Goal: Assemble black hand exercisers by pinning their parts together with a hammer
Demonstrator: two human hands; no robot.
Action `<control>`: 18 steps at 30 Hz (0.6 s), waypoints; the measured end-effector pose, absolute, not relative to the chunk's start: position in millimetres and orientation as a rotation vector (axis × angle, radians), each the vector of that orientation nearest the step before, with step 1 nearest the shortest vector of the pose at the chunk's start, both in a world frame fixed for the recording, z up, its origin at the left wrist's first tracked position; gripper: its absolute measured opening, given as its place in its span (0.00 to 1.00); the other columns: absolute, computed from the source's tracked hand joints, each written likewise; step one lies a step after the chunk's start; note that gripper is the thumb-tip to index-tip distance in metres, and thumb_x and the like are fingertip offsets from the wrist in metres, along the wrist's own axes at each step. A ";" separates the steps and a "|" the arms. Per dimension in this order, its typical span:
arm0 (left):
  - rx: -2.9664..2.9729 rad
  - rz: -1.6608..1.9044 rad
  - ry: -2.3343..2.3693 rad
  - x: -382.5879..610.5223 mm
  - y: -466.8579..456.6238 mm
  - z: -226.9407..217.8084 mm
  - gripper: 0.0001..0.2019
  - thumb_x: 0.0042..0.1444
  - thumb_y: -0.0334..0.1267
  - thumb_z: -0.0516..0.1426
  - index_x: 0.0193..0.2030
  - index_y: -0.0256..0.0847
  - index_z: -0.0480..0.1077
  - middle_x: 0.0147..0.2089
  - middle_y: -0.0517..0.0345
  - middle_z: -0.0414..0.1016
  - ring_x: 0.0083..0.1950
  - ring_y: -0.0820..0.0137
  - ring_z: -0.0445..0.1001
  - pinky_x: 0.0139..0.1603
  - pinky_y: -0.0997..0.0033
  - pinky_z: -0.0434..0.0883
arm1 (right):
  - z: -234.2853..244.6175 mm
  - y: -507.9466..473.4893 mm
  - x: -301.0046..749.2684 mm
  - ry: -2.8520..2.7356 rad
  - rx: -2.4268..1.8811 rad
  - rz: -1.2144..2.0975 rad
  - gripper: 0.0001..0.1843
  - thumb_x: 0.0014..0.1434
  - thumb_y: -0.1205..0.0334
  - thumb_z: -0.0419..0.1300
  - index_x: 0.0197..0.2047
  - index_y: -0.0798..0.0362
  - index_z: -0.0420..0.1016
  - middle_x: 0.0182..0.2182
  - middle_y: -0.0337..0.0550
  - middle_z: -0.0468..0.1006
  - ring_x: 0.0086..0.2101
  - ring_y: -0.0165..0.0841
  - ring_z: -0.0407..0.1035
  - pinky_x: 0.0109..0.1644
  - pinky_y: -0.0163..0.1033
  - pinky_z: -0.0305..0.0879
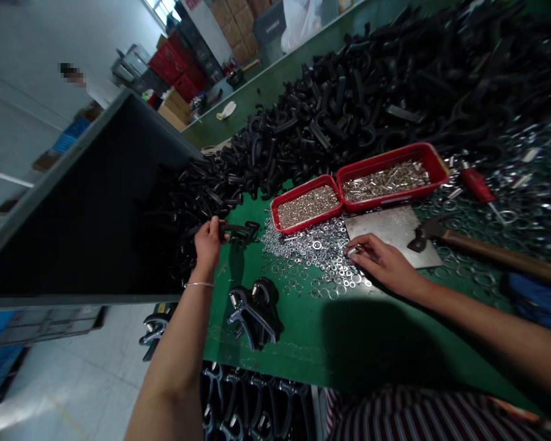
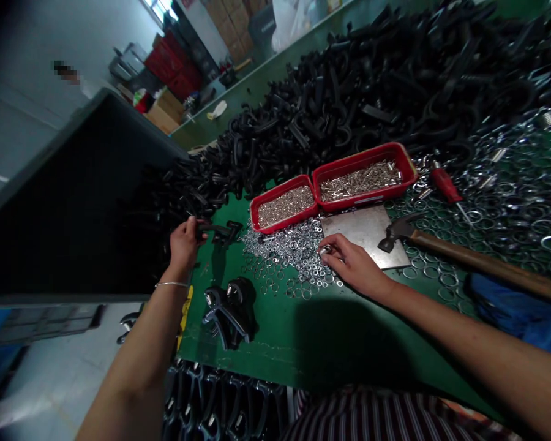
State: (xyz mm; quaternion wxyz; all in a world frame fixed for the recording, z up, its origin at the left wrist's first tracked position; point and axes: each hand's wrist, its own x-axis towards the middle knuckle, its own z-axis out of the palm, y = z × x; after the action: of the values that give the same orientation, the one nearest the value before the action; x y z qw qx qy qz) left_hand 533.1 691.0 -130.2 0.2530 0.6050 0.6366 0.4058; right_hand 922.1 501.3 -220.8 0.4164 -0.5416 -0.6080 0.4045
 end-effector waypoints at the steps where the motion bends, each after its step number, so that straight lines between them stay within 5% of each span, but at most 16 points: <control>1: 1.543 1.154 1.676 537.3 685.7 -125.5 0.24 0.60 0.57 0.57 0.42 0.32 0.75 0.41 0.47 0.78 0.26 0.76 0.69 0.26 0.76 0.66 | -220.1 502.2 922.5 -1.513 -1.362 1.029 0.16 0.65 0.54 0.59 0.53 0.50 0.68 0.36 0.41 0.77 0.34 0.34 0.72 0.39 0.40 0.66; 5: 1.451 1.139 1.395 570.7 648.6 -105.0 0.24 0.48 0.46 0.69 0.49 0.36 0.75 0.52 0.46 0.77 0.38 0.72 0.75 0.39 0.72 0.73 | -217.9 506.2 925.3 -1.342 -1.250 1.255 0.17 0.62 0.51 0.61 0.51 0.50 0.69 0.35 0.41 0.77 0.36 0.36 0.74 0.41 0.42 0.69; 11: 1.979 1.215 1.409 645.4 574.6 -85.2 0.17 0.57 0.41 0.65 0.53 0.45 0.76 0.53 0.52 0.77 0.52 0.64 0.74 0.59 0.60 0.69 | -203.5 495.4 938.8 -0.960 -1.064 1.546 0.21 0.58 0.48 0.66 0.48 0.50 0.69 0.35 0.41 0.79 0.36 0.34 0.77 0.45 0.41 0.73; 18: 1.681 0.969 1.217 774.6 485.9 -131.7 0.13 0.59 0.41 0.64 0.51 0.48 0.73 0.50 0.50 0.74 0.51 0.58 0.72 0.58 0.53 0.67 | -183.8 468.7 960.8 -0.724 -1.082 1.399 0.22 0.56 0.47 0.69 0.47 0.49 0.69 0.39 0.41 0.79 0.38 0.34 0.77 0.47 0.42 0.75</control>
State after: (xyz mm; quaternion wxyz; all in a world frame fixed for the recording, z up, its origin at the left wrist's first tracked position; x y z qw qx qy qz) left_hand 774.6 485.9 -131.7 0.4129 0.6684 0.4839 0.3854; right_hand 960.8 468.7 -183.8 0.5770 -0.4623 -0.3095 0.5979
